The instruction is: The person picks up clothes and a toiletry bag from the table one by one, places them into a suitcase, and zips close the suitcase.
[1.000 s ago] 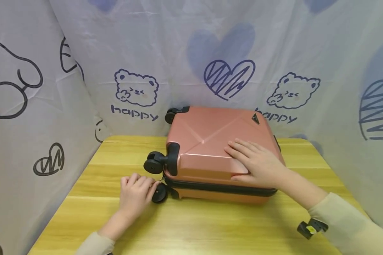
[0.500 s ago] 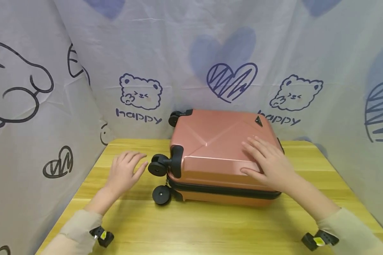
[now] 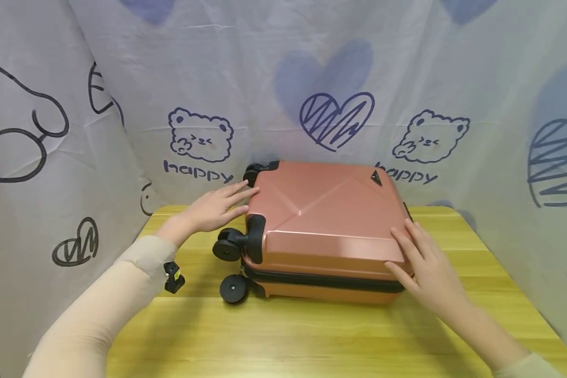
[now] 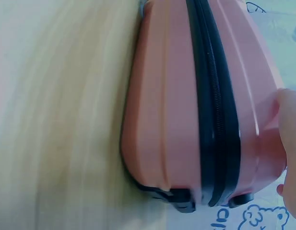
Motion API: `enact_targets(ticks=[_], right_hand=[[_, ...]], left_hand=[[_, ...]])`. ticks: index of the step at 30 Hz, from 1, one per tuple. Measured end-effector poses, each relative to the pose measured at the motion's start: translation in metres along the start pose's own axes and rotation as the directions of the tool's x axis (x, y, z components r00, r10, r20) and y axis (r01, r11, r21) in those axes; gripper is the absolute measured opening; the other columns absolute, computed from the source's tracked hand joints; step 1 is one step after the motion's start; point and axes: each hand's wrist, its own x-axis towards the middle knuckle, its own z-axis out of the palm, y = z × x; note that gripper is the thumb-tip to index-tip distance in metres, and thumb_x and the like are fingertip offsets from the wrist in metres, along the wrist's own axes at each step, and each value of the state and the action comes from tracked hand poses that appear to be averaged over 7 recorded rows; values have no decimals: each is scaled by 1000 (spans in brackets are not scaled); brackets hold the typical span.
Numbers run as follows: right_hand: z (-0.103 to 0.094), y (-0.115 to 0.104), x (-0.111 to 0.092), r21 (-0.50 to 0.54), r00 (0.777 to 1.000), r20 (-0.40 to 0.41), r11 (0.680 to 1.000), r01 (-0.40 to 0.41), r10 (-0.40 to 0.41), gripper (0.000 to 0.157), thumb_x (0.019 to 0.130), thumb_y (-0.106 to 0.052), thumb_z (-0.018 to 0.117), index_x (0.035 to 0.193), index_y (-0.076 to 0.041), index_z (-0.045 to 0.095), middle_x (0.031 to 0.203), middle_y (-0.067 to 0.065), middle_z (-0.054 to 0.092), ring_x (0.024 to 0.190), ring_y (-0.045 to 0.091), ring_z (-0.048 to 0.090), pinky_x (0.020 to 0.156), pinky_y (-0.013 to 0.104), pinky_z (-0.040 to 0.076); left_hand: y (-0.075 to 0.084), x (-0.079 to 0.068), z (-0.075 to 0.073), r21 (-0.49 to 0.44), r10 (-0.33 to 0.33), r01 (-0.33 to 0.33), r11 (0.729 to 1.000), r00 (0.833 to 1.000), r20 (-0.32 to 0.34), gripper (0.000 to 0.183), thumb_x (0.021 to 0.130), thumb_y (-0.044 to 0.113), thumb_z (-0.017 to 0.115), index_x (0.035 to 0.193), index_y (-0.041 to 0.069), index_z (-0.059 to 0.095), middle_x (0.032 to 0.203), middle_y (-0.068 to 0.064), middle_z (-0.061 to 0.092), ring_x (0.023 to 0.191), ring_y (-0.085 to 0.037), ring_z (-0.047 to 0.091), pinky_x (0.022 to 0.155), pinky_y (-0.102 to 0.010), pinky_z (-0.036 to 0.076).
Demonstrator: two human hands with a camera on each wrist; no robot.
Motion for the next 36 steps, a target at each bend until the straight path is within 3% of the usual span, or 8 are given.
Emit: enact_targets(ticks=[3, 6, 10, 14, 22, 29, 32, 36], right_hand=[[-3, -1, -5, 34, 995, 70, 996, -78, 76, 63, 97, -50, 52, 149, -16, 40, 154, 21, 35, 137, 47, 37, 104, 64, 37], [-4, 2, -4, 131, 978, 146, 977, -168, 148, 60, 97, -32, 58, 152, -20, 36, 159, 18, 27, 139, 48, 32, 100, 71, 35], [-2, 14, 2, 247, 962, 192, 939, -239, 195, 56, 99, -21, 55, 151, -18, 36, 161, 18, 22, 142, 49, 26, 104, 73, 27], [0, 32, 10, 278, 953, 223, 924, -264, 205, 54, 101, -23, 51, 152, -15, 34, 162, 19, 17, 144, 50, 21, 109, 72, 21], [7, 63, 45, 128, 911, 350, 953, -276, 217, 60, 104, -38, 40, 156, -15, 22, 162, 22, 12, 148, 46, 14, 112, 70, 17], [25, 83, 74, 32, 887, 422, 975, -220, 187, 63, 106, -42, 31, 157, -8, 15, 158, 31, 17, 144, 53, 16, 115, 66, 16], [29, 83, 85, -18, 867, 454, 975, -222, 206, 64, 106, -43, 26, 157, -7, 14, 158, 31, 17, 143, 53, 17, 115, 66, 16], [30, 66, 99, -96, 834, 500, 972, -213, 232, 63, 106, -44, 22, 156, -6, 15, 159, 28, 16, 145, 50, 15, 117, 63, 15]], left_hand=[[1, -1, 0, -73, -16, 20, 997, 998, 64, 55, 102, 57, 28, 154, 45, 16, 166, 3, 12, 149, -33, 23, 114, -62, 27], [5, -6, 0, -108, -6, 14, 994, 997, 75, 55, 101, 56, 29, 154, 44, 16, 165, 4, 11, 151, -31, 20, 115, -61, 26], [13, -20, 2, -86, 52, -50, 995, 998, 28, 59, 101, 52, 39, 155, 37, 21, 165, 1, 14, 151, -31, 17, 117, -57, 25], [27, -39, 9, 0, 125, -125, 992, 991, -36, 65, 98, 51, 47, 156, 33, 22, 165, -2, 15, 152, -32, 14, 117, -59, 24], [59, -64, 14, 173, 250, -229, 958, 962, -113, 73, 93, 60, 50, 155, 37, 21, 165, 1, 17, 153, -28, 10, 117, -66, 14], [81, -74, 23, 282, 371, -317, 906, 915, -162, 76, 90, 71, 42, 154, 35, 25, 163, 1, 25, 151, -31, 18, 116, -67, 13], [92, -78, 26, 319, 416, -345, 883, 890, -186, 77, 89, 73, 40, 154, 33, 27, 161, 0, 28, 150, -33, 22, 114, -70, 13], [110, -81, 30, 336, 440, -366, 868, 881, -176, 79, 89, 73, 41, 155, 33, 26, 162, 1, 27, 150, -35, 20, 110, -74, 14]])
